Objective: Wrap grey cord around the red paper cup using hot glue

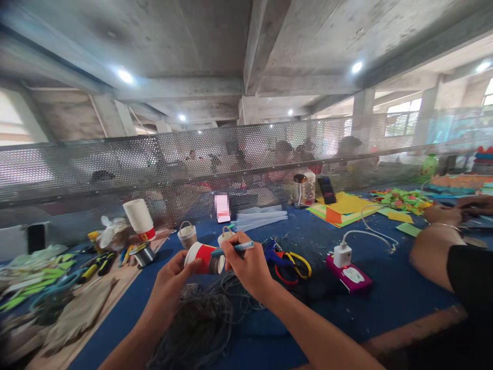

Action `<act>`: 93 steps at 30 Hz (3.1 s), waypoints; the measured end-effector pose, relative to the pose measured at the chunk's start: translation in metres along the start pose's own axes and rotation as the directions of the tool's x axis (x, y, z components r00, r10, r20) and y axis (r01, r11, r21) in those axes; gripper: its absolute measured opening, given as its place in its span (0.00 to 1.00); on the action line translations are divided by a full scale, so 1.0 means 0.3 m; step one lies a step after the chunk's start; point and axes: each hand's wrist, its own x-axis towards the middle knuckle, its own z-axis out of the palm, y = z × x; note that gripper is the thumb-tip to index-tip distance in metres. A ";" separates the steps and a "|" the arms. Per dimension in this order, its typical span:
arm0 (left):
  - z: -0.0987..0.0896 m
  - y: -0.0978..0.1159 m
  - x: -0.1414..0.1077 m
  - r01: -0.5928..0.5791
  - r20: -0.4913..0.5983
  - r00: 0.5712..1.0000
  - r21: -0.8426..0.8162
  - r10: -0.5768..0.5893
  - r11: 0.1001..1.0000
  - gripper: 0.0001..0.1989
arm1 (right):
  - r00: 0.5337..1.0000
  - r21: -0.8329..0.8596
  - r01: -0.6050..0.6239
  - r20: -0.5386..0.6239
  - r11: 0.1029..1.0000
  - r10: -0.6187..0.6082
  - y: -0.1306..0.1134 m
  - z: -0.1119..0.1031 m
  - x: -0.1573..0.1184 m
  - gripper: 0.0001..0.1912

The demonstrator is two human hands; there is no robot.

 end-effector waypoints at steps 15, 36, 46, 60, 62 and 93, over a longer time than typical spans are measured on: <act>0.005 0.002 -0.011 -0.036 0.024 0.999 0.033 0.035 0.999 0.15 | 0.997 -0.128 0.068 0.044 0.989 -0.063 0.006 0.000 -0.004 0.12; 0.004 0.007 -0.007 0.012 0.015 1.000 -0.018 -0.012 1.000 0.16 | 0.991 -0.105 0.094 0.101 0.990 -0.083 0.004 0.004 -0.023 0.12; 0.005 0.009 -0.006 0.033 -0.001 0.999 -0.025 -0.033 0.999 0.15 | 0.997 -0.049 0.035 0.067 0.998 -0.031 0.013 0.012 -0.015 0.13; -0.008 -0.009 0.004 0.036 0.027 0.999 -0.027 -0.035 0.999 0.16 | 0.989 -0.128 0.102 0.121 0.987 -0.086 0.004 0.005 -0.025 0.12; -0.008 -0.013 0.002 0.065 0.042 0.997 -0.037 -0.064 0.997 0.17 | 0.982 -0.165 0.135 0.151 0.977 -0.110 0.003 0.006 -0.026 0.12; -0.003 -0.007 0.002 0.038 0.032 0.999 -0.005 -0.038 0.999 0.17 | 0.967 -0.280 0.242 0.148 0.929 -0.208 0.012 -0.001 -0.026 0.08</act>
